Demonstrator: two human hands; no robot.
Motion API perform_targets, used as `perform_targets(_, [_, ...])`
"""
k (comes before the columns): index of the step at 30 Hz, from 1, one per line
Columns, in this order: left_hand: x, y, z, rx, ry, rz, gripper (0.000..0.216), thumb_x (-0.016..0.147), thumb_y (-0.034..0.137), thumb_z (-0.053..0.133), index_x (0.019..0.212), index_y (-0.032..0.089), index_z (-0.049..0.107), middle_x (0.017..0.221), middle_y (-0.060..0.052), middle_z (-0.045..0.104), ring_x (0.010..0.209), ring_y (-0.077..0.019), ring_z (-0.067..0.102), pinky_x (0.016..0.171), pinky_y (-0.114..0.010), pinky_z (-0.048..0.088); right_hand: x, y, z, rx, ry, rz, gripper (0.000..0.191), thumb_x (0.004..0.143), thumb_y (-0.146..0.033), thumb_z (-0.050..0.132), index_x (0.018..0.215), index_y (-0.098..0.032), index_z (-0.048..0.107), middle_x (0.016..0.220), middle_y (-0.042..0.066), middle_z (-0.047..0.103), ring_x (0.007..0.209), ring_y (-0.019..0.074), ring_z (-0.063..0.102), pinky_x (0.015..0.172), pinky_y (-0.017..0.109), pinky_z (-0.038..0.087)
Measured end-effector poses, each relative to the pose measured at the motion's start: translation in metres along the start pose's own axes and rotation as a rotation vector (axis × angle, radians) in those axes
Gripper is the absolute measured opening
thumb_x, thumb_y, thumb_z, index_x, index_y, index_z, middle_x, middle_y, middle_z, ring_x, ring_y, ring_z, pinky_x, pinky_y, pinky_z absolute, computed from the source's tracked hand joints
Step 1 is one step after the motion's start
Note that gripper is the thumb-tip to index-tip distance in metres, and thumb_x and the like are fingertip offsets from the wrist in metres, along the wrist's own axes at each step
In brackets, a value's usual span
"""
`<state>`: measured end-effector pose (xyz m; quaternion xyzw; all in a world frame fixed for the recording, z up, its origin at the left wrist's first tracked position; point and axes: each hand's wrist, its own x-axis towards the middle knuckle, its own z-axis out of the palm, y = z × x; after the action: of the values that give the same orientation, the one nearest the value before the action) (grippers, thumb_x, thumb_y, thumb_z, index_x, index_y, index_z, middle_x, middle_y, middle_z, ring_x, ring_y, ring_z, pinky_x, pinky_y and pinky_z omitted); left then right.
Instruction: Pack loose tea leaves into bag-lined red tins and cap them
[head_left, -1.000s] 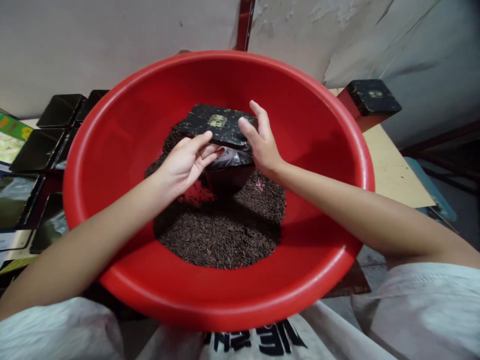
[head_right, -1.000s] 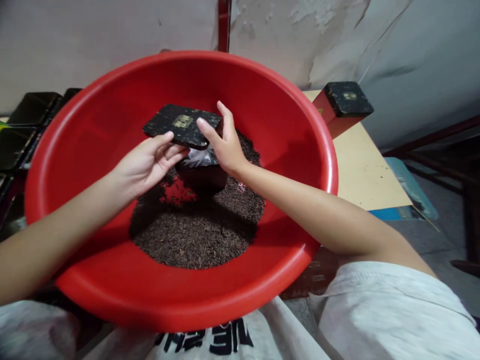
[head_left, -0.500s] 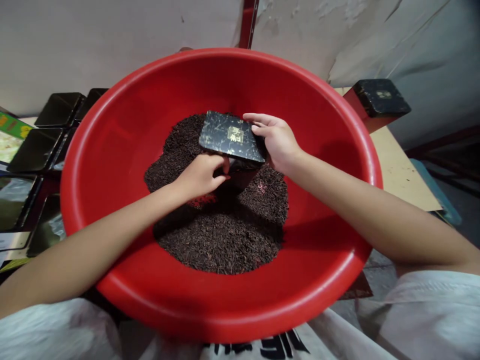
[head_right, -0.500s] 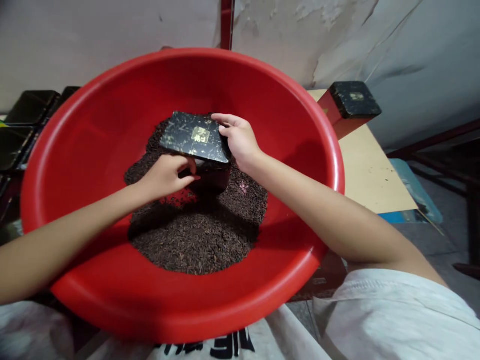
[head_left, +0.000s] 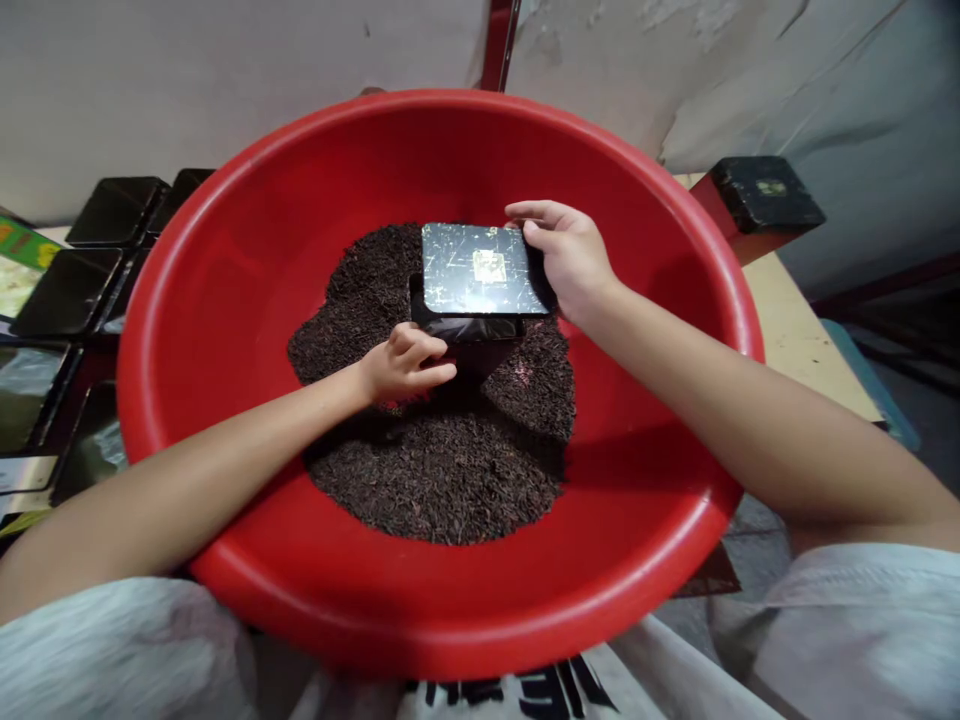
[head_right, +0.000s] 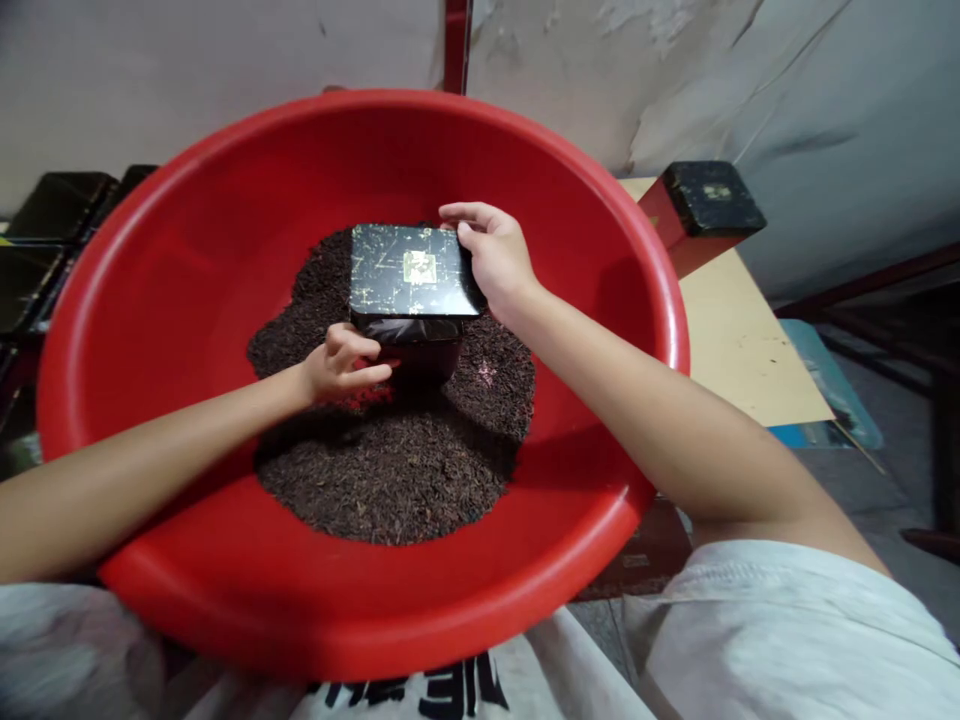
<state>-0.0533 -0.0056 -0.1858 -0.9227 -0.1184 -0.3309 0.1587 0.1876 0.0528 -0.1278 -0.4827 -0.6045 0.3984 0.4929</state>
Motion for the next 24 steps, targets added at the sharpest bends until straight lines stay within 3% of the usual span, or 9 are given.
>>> perform_targets(2, [-0.008,-0.001,0.005,0.043,0.081,0.041,0.019,0.089,0.016,0.051,0.099,0.032,0.051,0.090,0.005,0.059,0.088,-0.0104,0.053,0.094,-0.032,0.048,-0.002,-0.001,0.006,0.023,0.028,-0.015,0.017,0.085,-0.013,0.049,0.093,-0.020,0.061,0.095,0.002,0.066,0.092,0.0139,0.062,0.089,0.034,0.048])
perform_targets(5, [-0.013,0.000,0.010,0.012,0.023,0.087,0.027,0.089,0.011,0.046,0.101,0.035,0.049,0.098,0.007,0.057,0.097,-0.0084,0.053,0.111,-0.043,0.039,-0.007,-0.004,0.012,0.011,0.077,-0.032,0.023,0.081,-0.003,0.044,0.086,-0.019,0.059,0.087,0.000,0.064,0.086,0.0112,0.061,0.089,0.032,0.047])
perform_targets(7, [-0.013,0.002,0.011,0.026,0.032,0.095,0.030,0.086,0.007,0.050,0.101,0.034,0.049,0.100,0.006,0.056,0.099,-0.0084,0.053,0.111,-0.044,0.039,-0.011,-0.007,0.015,-0.007,0.096,-0.055,0.024,0.080,-0.001,0.042,0.083,-0.018,0.058,0.086,0.000,0.062,0.085,0.0107,0.060,0.088,0.031,0.046])
perform_targets(10, [-0.011,0.005,0.013,0.108,0.156,0.058,0.034,0.083,0.006,0.057,0.101,0.034,0.050,0.103,0.003,0.052,0.103,-0.0103,0.053,0.106,-0.040,0.046,-0.014,-0.008,0.016,-0.041,0.102,-0.107,0.023,0.080,-0.002,0.040,0.080,-0.018,0.057,0.086,0.001,0.062,0.086,0.0112,0.059,0.089,0.031,0.045])
perform_targets(13, [-0.009,0.006,0.016,0.121,0.212,-0.014,0.033,0.086,0.014,0.057,0.107,0.038,0.050,0.111,0.001,0.047,0.115,-0.0138,0.050,0.104,-0.040,0.048,-0.014,-0.005,0.017,-0.056,0.103,-0.113,0.023,0.080,-0.003,0.040,0.081,-0.018,0.057,0.087,0.001,0.062,0.087,0.0114,0.059,0.089,0.031,0.045])
perform_targets(16, [-0.007,0.006,0.018,0.068,0.227,-0.093,0.035,0.089,0.021,0.055,0.118,0.037,0.046,0.129,-0.003,0.040,0.131,-0.0187,0.038,0.108,-0.045,0.042,-0.014,-0.001,0.019,-0.066,0.080,-0.069,0.022,0.079,-0.003,0.041,0.082,-0.018,0.058,0.087,0.001,0.063,0.086,0.0115,0.059,0.089,0.031,0.045])
perform_targets(20, [-0.007,0.000,0.021,-0.053,0.230,-0.264,0.066,0.083,0.037,0.064,0.137,0.036,0.026,0.148,-0.010,0.023,0.141,-0.0303,0.024,0.110,-0.056,0.032,-0.016,0.000,0.023,-0.129,0.030,-0.048,0.023,0.079,-0.004,0.041,0.081,-0.018,0.060,0.090,0.001,0.065,0.090,0.0125,0.059,0.092,0.032,0.043])
perform_targets(24, [-0.008,-0.010,0.020,-0.164,0.151,-0.325,0.086,0.075,0.055,0.068,0.142,0.037,0.016,0.145,-0.012,0.034,0.137,-0.0344,0.031,0.109,-0.060,0.029,-0.018,-0.006,0.024,-0.171,0.016,0.043,0.025,0.084,-0.009,0.038,0.082,-0.017,0.061,0.091,0.003,0.065,0.091,0.0140,0.058,0.092,0.034,0.042])
